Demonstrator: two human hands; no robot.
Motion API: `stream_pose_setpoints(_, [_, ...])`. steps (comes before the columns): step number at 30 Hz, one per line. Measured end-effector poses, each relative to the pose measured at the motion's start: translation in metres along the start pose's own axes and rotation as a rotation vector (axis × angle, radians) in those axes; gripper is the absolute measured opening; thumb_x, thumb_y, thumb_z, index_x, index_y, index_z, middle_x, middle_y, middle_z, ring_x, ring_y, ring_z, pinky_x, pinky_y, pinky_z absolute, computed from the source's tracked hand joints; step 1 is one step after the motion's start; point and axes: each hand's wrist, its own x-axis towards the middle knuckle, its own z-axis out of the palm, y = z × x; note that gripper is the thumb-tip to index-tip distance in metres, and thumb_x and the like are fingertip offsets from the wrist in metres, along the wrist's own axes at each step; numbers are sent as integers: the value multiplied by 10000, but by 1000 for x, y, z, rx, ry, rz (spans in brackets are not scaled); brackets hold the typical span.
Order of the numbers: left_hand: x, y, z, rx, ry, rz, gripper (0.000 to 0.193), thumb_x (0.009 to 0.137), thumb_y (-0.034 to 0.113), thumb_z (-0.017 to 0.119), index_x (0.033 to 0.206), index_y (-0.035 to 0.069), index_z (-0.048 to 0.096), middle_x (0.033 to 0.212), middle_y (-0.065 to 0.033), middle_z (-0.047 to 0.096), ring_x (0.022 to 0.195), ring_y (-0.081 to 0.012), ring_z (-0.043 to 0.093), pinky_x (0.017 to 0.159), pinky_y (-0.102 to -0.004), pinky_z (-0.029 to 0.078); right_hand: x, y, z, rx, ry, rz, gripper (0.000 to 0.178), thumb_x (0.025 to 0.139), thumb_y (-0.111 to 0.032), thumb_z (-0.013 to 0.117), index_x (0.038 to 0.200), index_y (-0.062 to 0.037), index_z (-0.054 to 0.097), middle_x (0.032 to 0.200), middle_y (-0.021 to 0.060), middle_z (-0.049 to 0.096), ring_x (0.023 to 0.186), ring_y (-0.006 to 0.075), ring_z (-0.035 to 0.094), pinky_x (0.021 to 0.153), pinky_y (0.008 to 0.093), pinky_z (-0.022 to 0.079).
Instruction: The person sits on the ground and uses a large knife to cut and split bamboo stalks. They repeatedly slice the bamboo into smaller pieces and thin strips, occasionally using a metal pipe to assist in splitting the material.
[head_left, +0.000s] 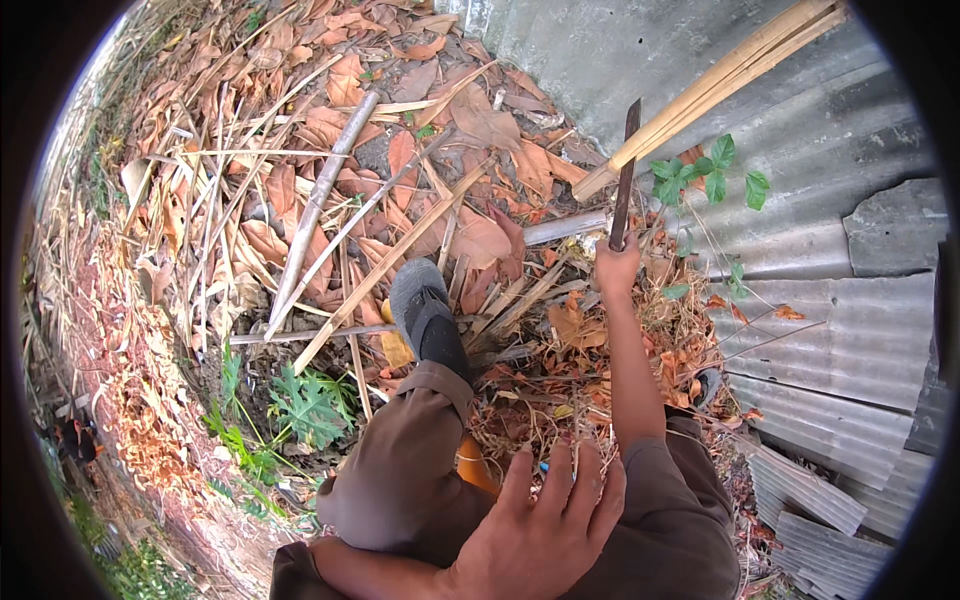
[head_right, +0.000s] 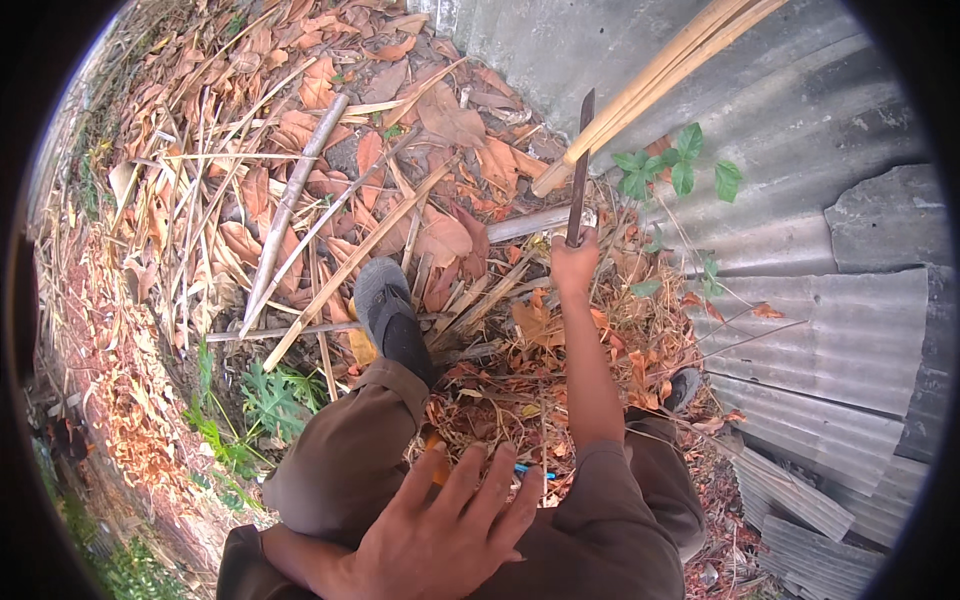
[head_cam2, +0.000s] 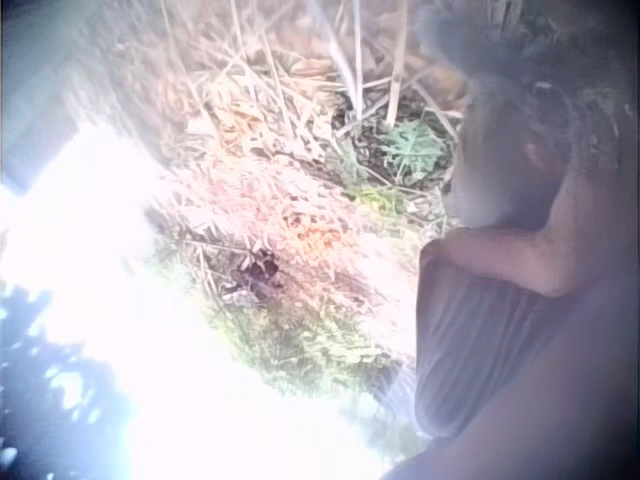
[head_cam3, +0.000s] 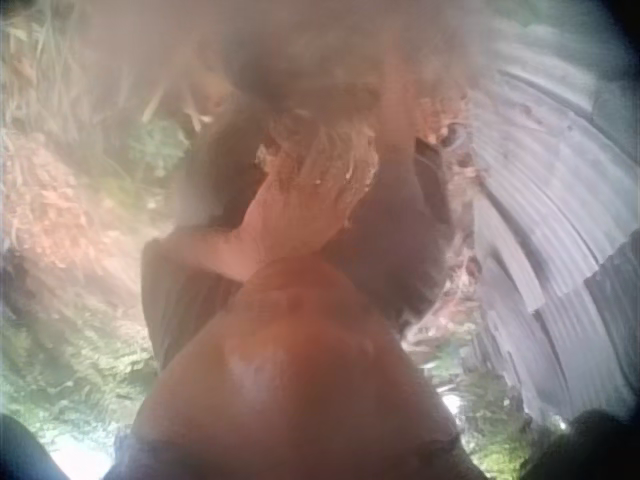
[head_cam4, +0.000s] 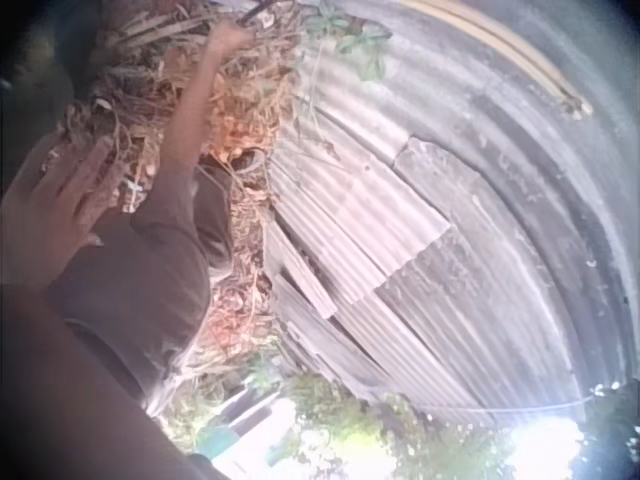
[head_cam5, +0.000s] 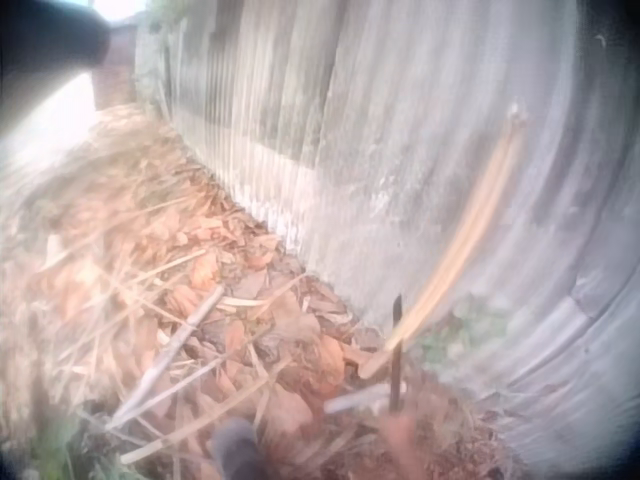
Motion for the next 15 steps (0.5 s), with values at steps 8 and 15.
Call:
stream_pose_setpoints(8, [40, -23, -8, -237, 600, 10, 900, 737, 494, 742, 1372, -30, 378, 1255, -217, 539, 1122, -349, 552, 909, -453, 458, -151, -29, -104, 31, 83, -61, 200, 774, -100, 659, 892, -4, 528, 710, 52, 546, 628, 149, 524, 623, 315, 453])
stream_pose_setpoints(15, [114, 55, -37, -776, 1205, -148, 489, 928, 448, 589, 1092, -11, 543, 943, -118, 601, 867, -178, 589, 785, -338, 482, -269, -44, -140, -24, 12, 11, 205, 797, -58, 622, 910, -30, 453, 670, 123, 547, 594, 279, 581, 578, 403, 458])
